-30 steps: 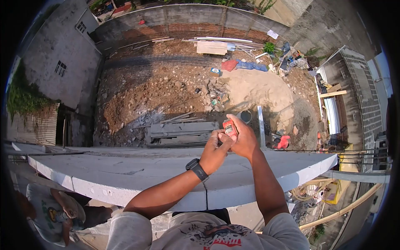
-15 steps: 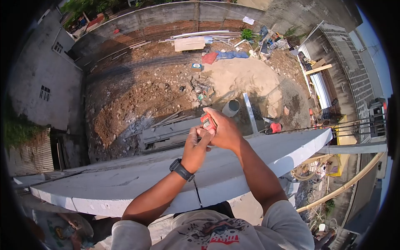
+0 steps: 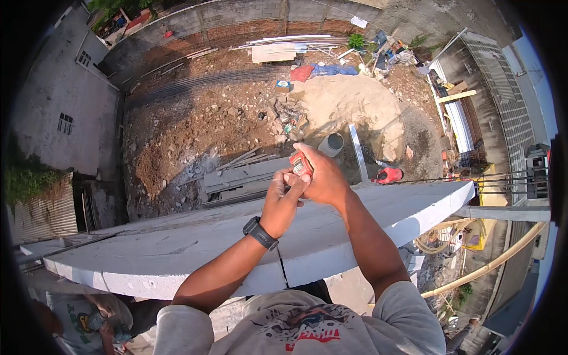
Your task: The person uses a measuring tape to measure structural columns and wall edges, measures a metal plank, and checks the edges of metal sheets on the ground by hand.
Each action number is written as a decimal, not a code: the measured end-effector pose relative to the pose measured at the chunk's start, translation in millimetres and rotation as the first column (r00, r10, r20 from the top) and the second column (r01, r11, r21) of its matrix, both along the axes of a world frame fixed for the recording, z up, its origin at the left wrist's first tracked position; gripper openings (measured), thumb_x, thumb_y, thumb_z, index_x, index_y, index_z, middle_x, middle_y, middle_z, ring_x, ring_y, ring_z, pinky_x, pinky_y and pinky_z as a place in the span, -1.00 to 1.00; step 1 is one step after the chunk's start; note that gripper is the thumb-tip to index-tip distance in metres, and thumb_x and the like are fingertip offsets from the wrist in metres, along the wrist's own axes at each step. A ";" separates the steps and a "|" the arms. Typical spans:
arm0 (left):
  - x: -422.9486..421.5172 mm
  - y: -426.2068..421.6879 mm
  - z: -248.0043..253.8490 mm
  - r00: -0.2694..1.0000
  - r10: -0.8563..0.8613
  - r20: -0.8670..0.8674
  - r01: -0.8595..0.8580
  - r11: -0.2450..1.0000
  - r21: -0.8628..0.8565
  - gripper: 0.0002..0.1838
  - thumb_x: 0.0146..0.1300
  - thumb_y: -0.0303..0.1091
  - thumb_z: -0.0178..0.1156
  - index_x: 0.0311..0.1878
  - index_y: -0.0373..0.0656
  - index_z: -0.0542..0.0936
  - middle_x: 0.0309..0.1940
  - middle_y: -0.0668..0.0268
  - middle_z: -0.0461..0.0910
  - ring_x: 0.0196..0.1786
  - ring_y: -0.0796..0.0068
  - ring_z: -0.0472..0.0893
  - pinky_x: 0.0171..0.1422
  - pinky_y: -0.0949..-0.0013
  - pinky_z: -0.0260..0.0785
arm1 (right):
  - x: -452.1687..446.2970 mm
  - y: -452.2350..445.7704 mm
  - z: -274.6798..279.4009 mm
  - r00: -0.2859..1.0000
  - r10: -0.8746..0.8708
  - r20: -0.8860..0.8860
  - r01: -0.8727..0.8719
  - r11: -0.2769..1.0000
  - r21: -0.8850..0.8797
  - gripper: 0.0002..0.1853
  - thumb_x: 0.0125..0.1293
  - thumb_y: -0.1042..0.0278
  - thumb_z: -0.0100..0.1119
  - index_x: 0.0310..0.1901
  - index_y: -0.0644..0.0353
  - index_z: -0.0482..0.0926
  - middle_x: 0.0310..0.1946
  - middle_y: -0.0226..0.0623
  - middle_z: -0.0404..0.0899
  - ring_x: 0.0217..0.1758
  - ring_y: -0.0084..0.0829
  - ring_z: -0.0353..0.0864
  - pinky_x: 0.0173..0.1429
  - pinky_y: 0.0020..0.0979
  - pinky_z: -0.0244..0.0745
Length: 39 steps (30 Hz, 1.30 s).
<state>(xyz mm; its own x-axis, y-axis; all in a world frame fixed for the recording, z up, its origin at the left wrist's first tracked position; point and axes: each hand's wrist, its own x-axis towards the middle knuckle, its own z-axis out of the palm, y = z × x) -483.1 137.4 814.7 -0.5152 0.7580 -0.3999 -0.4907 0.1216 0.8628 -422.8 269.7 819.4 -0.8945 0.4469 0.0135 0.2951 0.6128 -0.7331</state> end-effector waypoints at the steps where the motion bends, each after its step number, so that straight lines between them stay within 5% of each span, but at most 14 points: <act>1: -0.1 0.3 0.4 1.000 0.017 0.011 -0.017 1.000 -0.018 -0.51 0.30 -0.04 0.14 0.11 -0.19 0.35 -0.20 0.40 0.50 -0.24 0.64 0.51 -0.27 0.52 0.39 | -0.2 0.8 0.2 1.000 0.017 0.011 -0.017 1.000 -0.018 -0.26 0.07 0.00 0.28 0.20 0.32 0.35 0.02 0.04 0.51 0.09 -0.05 0.51 0.15 -0.21 0.40; 15: 12.8 15.1 -2.1 0.976 0.126 -0.176 -0.107 0.988 0.112 -0.51 0.26 -0.14 0.22 0.05 -0.32 0.35 -0.19 0.29 0.48 -0.17 0.62 0.47 -0.09 0.47 0.40 | 2.5 5.4 20.6 0.995 -0.014 0.100 0.031 0.986 -0.167 -0.33 0.09 0.19 0.36 0.23 0.18 0.35 -0.08 -0.11 0.56 -0.08 -0.28 0.58 0.05 -0.34 0.45; 19: 14.7 15.3 1.5 0.957 0.178 -0.231 -0.156 0.982 0.110 -0.52 0.22 -0.13 0.22 -0.04 -0.35 0.37 -0.29 0.21 0.52 -0.19 0.51 0.49 -0.07 0.39 0.36 | 3.1 8.1 17.7 0.999 0.035 0.029 -0.034 0.999 -0.026 -0.35 0.09 0.26 0.36 0.22 0.18 0.36 -0.13 -0.16 0.57 -0.13 -0.33 0.58 -0.01 -0.35 0.47; 28: 12.9 13.2 1.7 0.988 0.088 -0.126 -0.072 0.989 0.130 -0.53 0.27 -0.21 0.22 0.07 -0.34 0.34 -0.21 0.32 0.48 -0.22 0.63 0.45 -0.12 0.46 0.38 | 3.8 7.8 16.7 0.999 -0.010 0.039 0.017 0.980 -0.200 -0.34 0.05 0.28 0.36 0.21 0.21 0.36 -0.12 -0.11 0.58 -0.11 -0.28 0.59 0.00 -0.33 0.47; 39: 6.0 6.0 12.7 0.998 0.023 -0.063 -0.019 0.998 0.063 -0.52 0.27 -0.12 0.16 0.10 -0.24 0.34 -0.18 0.34 0.48 -0.22 0.62 0.48 -0.26 0.52 0.38 | 1.4 3.1 19.2 0.995 -0.006 0.096 0.009 1.000 -0.024 -0.30 0.04 0.11 0.34 0.22 0.16 0.34 -0.01 -0.09 0.54 0.02 -0.12 0.56 0.10 -0.24 0.44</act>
